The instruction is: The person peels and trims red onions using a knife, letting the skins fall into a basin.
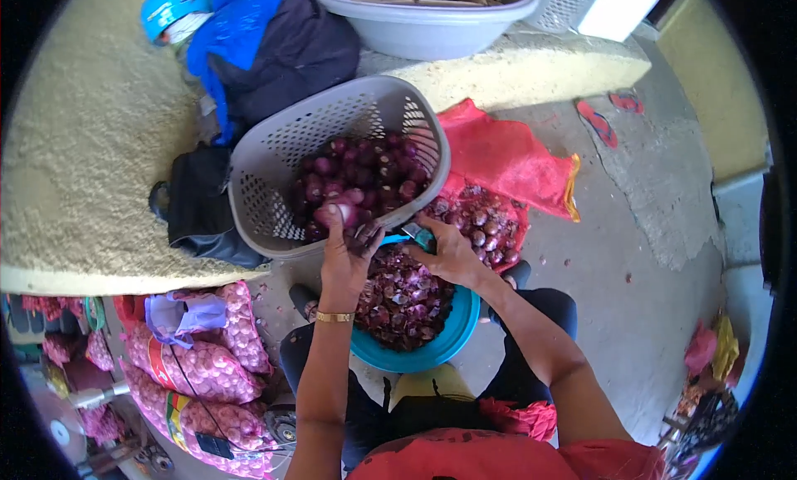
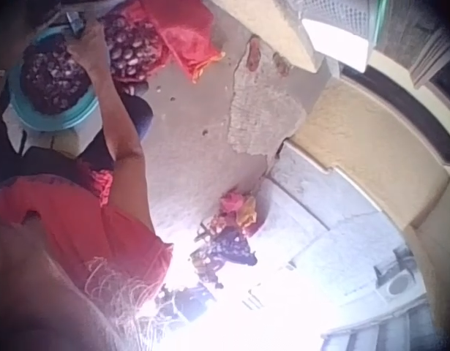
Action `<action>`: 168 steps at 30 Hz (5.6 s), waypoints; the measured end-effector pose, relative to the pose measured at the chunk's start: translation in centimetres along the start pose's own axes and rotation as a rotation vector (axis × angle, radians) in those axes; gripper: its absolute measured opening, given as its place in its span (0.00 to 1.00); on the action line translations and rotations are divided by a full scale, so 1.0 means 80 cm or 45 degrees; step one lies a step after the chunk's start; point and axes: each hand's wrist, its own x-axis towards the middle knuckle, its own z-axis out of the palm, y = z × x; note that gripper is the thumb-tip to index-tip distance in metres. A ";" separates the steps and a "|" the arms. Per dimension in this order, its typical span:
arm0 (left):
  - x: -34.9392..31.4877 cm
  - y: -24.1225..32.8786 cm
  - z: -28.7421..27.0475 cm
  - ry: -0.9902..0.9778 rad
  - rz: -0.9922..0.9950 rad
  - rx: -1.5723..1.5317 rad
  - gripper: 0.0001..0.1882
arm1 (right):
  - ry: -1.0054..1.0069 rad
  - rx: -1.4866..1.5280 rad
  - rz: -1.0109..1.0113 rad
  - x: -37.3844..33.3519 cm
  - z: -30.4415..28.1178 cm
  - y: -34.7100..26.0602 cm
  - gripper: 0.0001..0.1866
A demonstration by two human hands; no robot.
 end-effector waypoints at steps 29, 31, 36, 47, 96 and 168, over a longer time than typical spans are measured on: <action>-0.030 -0.118 0.059 -0.332 -0.452 1.050 0.19 | 0.621 -0.597 1.394 -0.038 -0.031 0.520 0.31; -0.030 -0.120 0.060 -0.351 -0.444 1.068 0.19 | 0.620 -0.622 1.411 -0.038 -0.033 0.520 0.31; -0.035 -0.112 0.055 -0.367 -0.392 1.127 0.20 | 0.795 -0.588 1.331 -0.049 -0.030 0.485 0.35; -0.046 -0.084 0.021 -0.483 0.157 1.494 0.18 | 1.055 -0.257 0.815 -0.079 0.027 0.283 0.32; -0.092 0.022 -0.014 -0.245 0.388 0.934 0.27 | -0.246 0.196 -0.161 -0.030 0.053 -0.043 0.19; -0.124 0.015 -0.024 -0.048 1.184 1.606 0.22 | -0.072 0.061 -0.084 -0.111 0.061 -0.039 0.10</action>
